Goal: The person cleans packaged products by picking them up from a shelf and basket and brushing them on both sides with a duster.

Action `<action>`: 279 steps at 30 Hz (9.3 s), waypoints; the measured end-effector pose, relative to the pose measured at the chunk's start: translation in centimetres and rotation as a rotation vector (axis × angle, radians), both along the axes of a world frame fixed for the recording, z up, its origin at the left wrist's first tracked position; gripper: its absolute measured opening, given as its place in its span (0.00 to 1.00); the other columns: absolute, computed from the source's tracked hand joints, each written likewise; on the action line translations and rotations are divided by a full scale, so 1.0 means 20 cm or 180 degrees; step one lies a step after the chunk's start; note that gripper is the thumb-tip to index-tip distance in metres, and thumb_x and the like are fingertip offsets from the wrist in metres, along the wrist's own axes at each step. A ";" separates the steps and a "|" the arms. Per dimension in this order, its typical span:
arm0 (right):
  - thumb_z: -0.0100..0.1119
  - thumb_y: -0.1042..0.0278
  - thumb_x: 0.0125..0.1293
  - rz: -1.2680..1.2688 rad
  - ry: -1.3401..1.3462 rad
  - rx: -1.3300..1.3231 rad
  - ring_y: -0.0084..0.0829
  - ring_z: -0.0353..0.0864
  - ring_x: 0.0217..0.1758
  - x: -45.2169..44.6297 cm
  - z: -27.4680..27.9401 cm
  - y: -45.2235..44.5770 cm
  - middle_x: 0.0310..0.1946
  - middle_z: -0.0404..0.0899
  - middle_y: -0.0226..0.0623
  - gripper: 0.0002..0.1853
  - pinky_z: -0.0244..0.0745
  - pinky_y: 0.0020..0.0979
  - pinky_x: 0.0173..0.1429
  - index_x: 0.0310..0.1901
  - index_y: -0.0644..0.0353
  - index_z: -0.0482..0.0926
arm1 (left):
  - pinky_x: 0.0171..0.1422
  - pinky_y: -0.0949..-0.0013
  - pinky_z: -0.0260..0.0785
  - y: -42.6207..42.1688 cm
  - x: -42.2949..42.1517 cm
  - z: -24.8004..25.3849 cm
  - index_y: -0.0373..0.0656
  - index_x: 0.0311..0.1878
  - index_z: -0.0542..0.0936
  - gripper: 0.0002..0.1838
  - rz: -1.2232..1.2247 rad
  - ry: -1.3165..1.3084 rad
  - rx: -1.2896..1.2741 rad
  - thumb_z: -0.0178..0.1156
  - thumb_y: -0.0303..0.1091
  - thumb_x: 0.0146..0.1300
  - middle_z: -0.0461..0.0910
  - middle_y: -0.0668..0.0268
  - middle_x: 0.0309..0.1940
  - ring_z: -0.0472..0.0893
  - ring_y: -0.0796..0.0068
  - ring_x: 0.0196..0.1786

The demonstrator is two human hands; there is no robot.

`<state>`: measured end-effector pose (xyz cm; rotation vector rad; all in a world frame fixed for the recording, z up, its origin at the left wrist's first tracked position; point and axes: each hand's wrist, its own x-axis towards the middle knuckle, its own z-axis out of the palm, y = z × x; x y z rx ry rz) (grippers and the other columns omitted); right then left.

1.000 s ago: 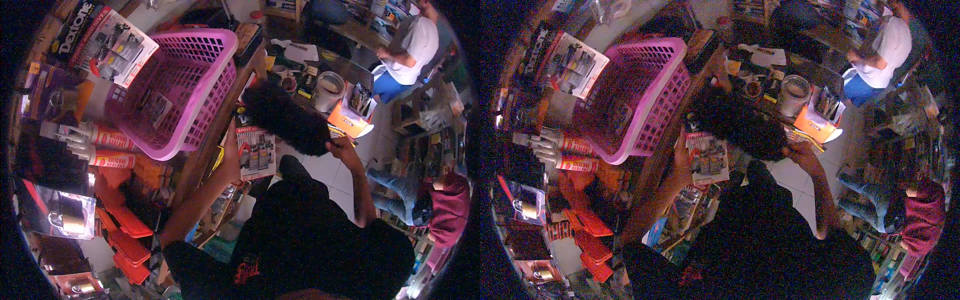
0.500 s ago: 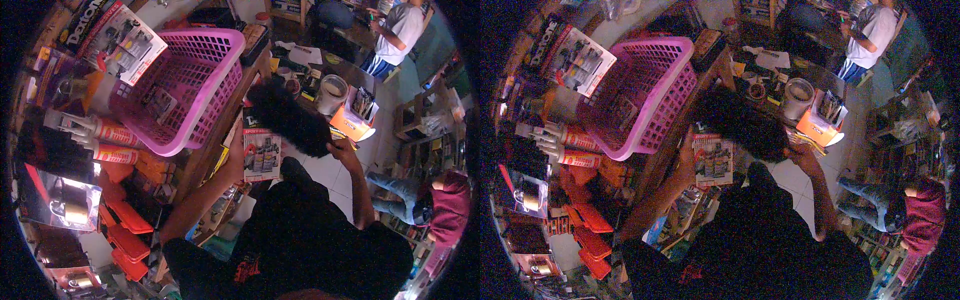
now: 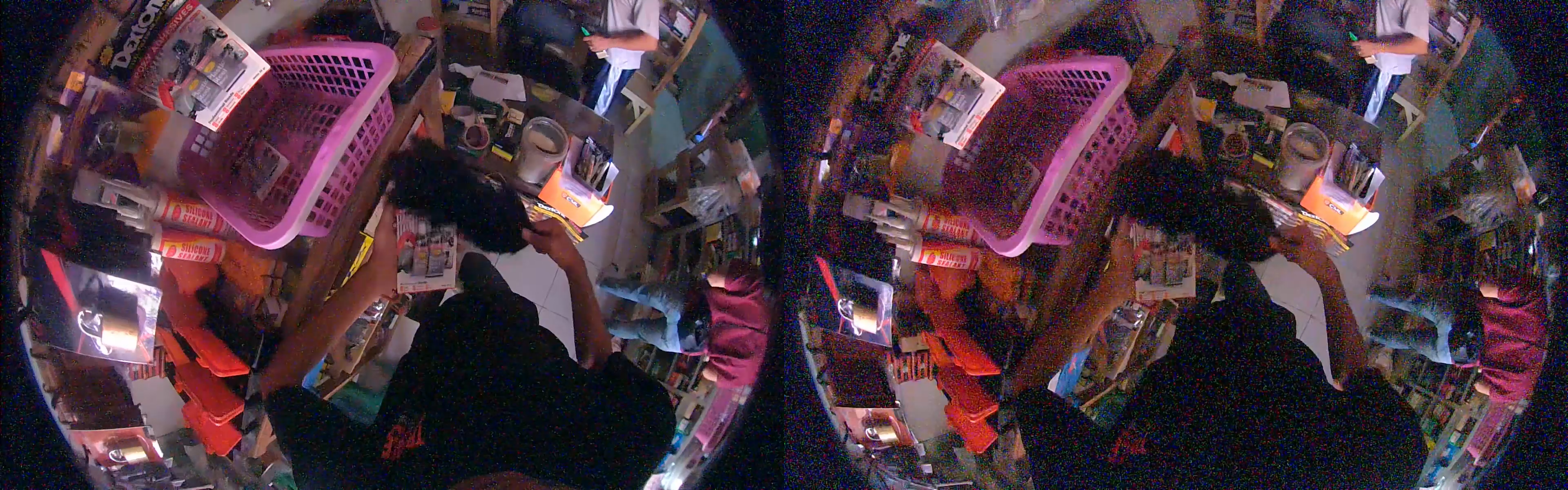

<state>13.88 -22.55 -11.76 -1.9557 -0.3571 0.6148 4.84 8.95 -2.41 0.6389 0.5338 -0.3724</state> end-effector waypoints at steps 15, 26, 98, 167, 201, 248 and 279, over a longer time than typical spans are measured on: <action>0.59 0.58 0.61 0.0194 -0.0017 0.0005 0.16 0.54 0.14 -0.02 -0.04 -0.07 0.11 0.57 0.21 0.22 0.48 0.25 0.19 0.14 0.56 0.64 | 0.53 0.55 0.70 0.04 -0.01 0.01 0.47 0.56 0.72 0.31 0.0181 -0.0226 0.0004 0.43 0.62 0.63 0.77 0.61 0.48 0.77 0.59 0.46; 0.59 0.65 0.60 0.0358 0.0149 -0.0003 0.14 0.53 0.15 0.07 -0.06 -0.12 0.11 0.57 0.20 0.21 0.47 0.24 0.19 0.13 0.53 0.62 | 0.55 0.56 0.69 0.00 0.00 0.04 0.47 0.58 0.70 0.30 0.0334 -0.0575 -0.0218 0.44 0.60 0.63 0.75 0.62 0.51 0.76 0.61 0.50; 0.58 0.52 0.59 0.4707 -0.0659 -0.0290 0.38 0.80 0.38 0.26 0.28 0.92 0.30 0.81 0.44 0.19 0.68 0.34 0.48 0.35 0.63 0.81 | 0.42 0.67 0.71 -0.75 -0.85 -0.08 0.44 0.48 0.77 0.28 0.4285 0.0594 0.0486 0.48 0.59 0.60 0.79 0.67 0.42 0.77 0.72 0.39; 0.58 0.59 0.62 0.3623 0.0232 0.0527 0.16 0.61 0.18 -0.13 0.28 0.71 0.15 0.67 0.22 0.19 0.52 0.26 0.23 0.17 0.58 0.70 | 0.66 0.51 0.59 -0.41 -0.70 -0.26 0.42 0.65 0.60 0.38 0.6476 -0.1586 0.0868 0.37 0.64 0.63 0.67 0.54 0.58 0.69 0.52 0.58; 0.58 0.54 0.61 0.3686 0.1626 -0.0561 0.17 0.61 0.15 0.05 0.28 0.69 0.13 0.65 0.21 0.19 0.51 0.25 0.20 0.17 0.52 0.68 | 0.61 0.60 0.64 -0.46 -0.67 0.06 0.45 0.57 0.70 0.35 0.6169 -0.1394 0.0295 0.42 0.66 0.61 0.72 0.63 0.51 0.72 0.65 0.53; 0.56 0.55 0.63 0.3858 -0.0060 0.0378 0.27 0.77 0.31 0.23 0.19 0.51 0.26 0.80 0.41 0.17 0.70 0.31 0.39 0.34 0.64 0.80 | 0.61 0.56 0.65 -0.39 -0.63 0.00 0.39 0.62 0.63 0.33 0.6581 -0.1514 0.1295 0.44 0.57 0.63 0.71 0.56 0.53 0.72 0.59 0.55; 0.55 0.52 0.64 0.2824 0.0007 0.0962 0.24 0.71 0.22 0.44 0.14 0.00 0.17 0.74 0.42 0.21 0.65 0.33 0.30 0.30 0.66 0.79 | 0.70 0.47 0.50 -0.53 -0.04 0.11 0.37 0.66 0.56 0.40 0.5197 -0.1811 0.1168 0.39 0.61 0.62 0.62 0.50 0.63 0.64 0.51 0.64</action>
